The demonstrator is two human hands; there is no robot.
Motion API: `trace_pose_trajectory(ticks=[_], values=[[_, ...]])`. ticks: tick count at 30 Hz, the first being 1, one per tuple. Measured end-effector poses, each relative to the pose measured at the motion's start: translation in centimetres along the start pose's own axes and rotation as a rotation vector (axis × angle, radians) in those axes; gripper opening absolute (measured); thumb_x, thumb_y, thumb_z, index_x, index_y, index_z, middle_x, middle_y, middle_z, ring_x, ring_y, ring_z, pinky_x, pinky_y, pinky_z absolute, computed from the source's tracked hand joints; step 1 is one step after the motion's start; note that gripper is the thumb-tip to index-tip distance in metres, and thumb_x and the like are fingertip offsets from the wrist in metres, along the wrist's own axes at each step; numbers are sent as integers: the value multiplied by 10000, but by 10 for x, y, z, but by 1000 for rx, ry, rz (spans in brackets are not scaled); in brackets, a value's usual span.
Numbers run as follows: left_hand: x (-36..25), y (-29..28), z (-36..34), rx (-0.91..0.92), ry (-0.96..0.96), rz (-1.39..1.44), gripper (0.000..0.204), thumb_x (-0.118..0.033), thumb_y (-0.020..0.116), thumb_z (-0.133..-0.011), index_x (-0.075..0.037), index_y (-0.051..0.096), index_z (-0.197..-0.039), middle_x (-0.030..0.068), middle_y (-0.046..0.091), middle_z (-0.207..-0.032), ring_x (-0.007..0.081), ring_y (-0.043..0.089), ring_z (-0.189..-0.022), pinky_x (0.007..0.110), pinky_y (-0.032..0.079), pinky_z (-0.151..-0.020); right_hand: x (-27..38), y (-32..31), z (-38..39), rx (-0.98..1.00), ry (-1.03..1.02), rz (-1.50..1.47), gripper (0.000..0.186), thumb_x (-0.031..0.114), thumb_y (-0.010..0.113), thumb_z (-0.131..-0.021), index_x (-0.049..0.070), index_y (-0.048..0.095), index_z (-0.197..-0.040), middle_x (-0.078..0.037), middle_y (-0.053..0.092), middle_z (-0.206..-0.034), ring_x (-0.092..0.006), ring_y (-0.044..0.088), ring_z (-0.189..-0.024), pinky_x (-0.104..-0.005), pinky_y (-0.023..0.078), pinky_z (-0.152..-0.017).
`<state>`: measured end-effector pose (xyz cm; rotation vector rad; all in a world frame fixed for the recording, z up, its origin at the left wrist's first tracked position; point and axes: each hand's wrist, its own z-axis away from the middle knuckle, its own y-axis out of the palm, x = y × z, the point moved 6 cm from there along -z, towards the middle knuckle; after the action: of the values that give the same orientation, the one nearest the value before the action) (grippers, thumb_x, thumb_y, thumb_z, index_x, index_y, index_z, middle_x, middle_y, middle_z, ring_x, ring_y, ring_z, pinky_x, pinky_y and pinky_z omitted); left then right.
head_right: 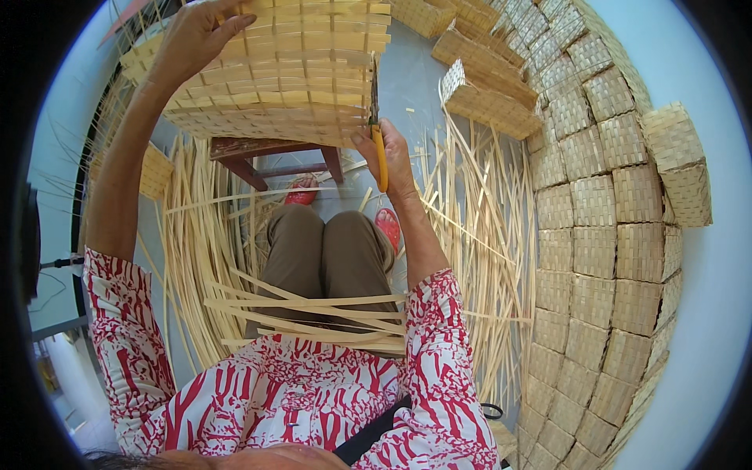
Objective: The person weaves a rectangular basket using thin bamboo strips. They interlace the strips by hand to form the basket's walls and use shears to trim excess material.
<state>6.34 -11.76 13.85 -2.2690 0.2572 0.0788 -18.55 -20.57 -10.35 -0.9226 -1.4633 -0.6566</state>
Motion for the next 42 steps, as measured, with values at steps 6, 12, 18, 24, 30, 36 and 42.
trace_pose_trajectory(ticks=[6, 12, 18, 24, 30, 36, 42], values=[[0, -2, 1, 10, -55, 20, 233, -189, 701, -806, -48, 709, -991, 144, 667, -775, 291, 670, -706, 383, 523, -649, 5, 0, -3, -46, -69, 72, 289, 209, 710, -904, 38, 505, -792, 9, 503, -688, -53, 419, -696, -263, 414, -583], [-1, 0, 0, 13, -4, 12, 225, -187, 702, -806, -44, 705, -980, 142, 662, -774, 287, 661, -698, 380, 517, -650, 10, 2, 4, -146, -208, 125, 291, 189, 681, -902, 5, 511, -755, -16, 484, -621, -56, 398, -672, -278, 405, -544], [-5, 5, -3, 8, -29, 11, 212, -183, 697, -812, -42, 702, -970, 141, 656, -769, 290, 657, -710, 388, 514, -661, 14, -1, 10, -190, -241, 177, 281, 156, 658, -897, 7, 490, -730, -41, 442, -594, -60, 381, -652, -289, 391, -517], [-1, 0, 0, 22, -31, 2, 217, -173, 708, -810, -46, 707, -986, 139, 654, -763, 268, 654, -702, 378, 508, -657, 13, 4, 9, -167, -244, 224, 237, 136, 658, -898, 26, 515, -743, -3, 461, -616, -61, 396, -629, -271, 376, -530], [-6, 21, -7, 49, -75, 91, 220, -166, 710, -807, -50, 713, -995, 135, 651, -744, 259, 654, -680, 371, 506, -638, 20, -18, 10, -179, -171, 271, 230, 177, 705, -905, 46, 543, -807, 25, 484, -659, -67, 423, -639, -251, 379, -558], [-8, 4, -4, 39, -48, 36, 223, -164, 711, -801, -53, 714, -994, 132, 655, -741, 261, 663, -683, 371, 510, -640, 19, -9, 2, -139, -138, 257, 199, 144, 690, -892, 50, 538, -804, 28, 480, -671, -67, 420, -652, -253, 378, -566], [-7, 2, -1, 48, -66, 48, 224, -163, 712, -795, -52, 714, -989, 134, 658, -754, 270, 668, -697, 373, 514, -647, 15, -7, 10, -200, -249, 278, 279, 189, 702, -863, 23, 505, -755, -62, 476, -608, -118, 400, -592, -299, 398, -540]])
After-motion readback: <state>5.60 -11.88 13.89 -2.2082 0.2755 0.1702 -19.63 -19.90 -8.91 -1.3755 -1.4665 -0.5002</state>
